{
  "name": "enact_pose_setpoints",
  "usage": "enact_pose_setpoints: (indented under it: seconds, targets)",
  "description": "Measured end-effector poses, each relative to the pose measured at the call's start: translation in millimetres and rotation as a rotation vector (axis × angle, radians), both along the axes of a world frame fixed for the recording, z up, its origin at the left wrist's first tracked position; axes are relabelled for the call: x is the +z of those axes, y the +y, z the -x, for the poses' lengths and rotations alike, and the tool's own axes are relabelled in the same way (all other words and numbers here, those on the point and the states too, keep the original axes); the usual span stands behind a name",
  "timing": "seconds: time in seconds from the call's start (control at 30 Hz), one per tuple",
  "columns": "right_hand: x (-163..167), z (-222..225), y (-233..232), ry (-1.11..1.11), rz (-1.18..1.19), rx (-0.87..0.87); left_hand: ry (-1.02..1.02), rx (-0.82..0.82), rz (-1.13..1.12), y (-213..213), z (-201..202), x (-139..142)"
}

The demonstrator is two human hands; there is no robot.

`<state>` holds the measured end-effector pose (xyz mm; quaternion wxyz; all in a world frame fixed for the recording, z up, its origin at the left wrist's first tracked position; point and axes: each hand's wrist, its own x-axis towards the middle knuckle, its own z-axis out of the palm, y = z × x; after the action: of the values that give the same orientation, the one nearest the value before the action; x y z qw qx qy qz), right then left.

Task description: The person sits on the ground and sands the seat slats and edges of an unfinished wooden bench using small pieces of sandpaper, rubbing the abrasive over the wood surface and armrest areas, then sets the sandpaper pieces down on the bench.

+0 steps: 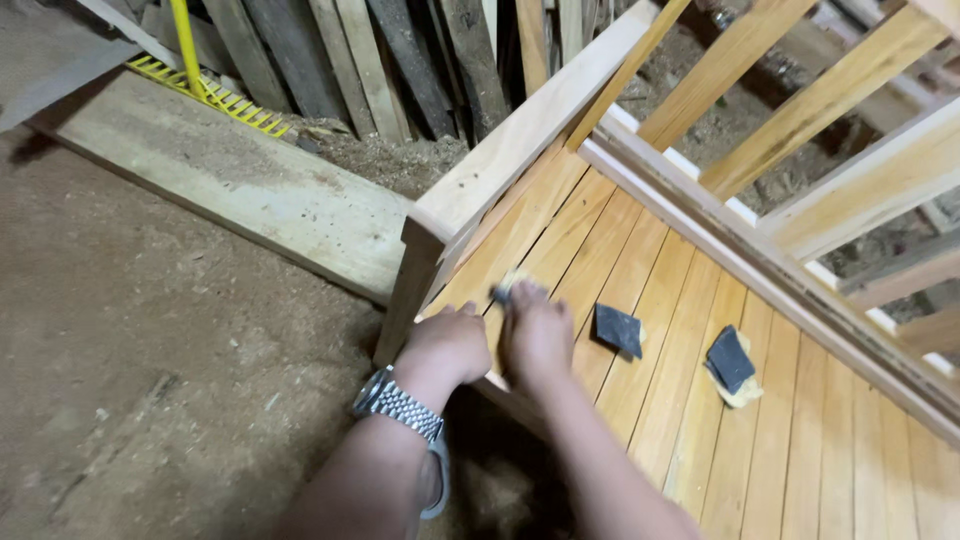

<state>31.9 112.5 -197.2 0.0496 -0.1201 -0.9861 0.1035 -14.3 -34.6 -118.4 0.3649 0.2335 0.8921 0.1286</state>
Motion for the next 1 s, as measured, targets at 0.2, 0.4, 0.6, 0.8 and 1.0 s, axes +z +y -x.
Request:
enact_pose_setpoints:
  seconds: [0.2, 0.4, 0.6, 0.8, 1.0]
  targets:
    - [1, -49, -14, -0.017, -0.039, 0.142, -0.08, 0.05, 0.046, 0, 9, 8]
    - [0, 18, 8, 0.005, 0.048, -0.045, 0.007, -0.017, 0.046, -5, 4, -6]
    - [-10, -37, -37, 0.086, 0.04, 0.167, -0.039, 0.113, -0.032, -18, 17, -7]
    - [-2, 2, -29, -0.006, 0.013, 0.1, -0.07, 0.106, -0.023, -26, 15, -8]
    - [-4, 29, -39, 0.019, -0.027, 0.098, -0.073, 0.096, -0.069, -40, 20, -13]
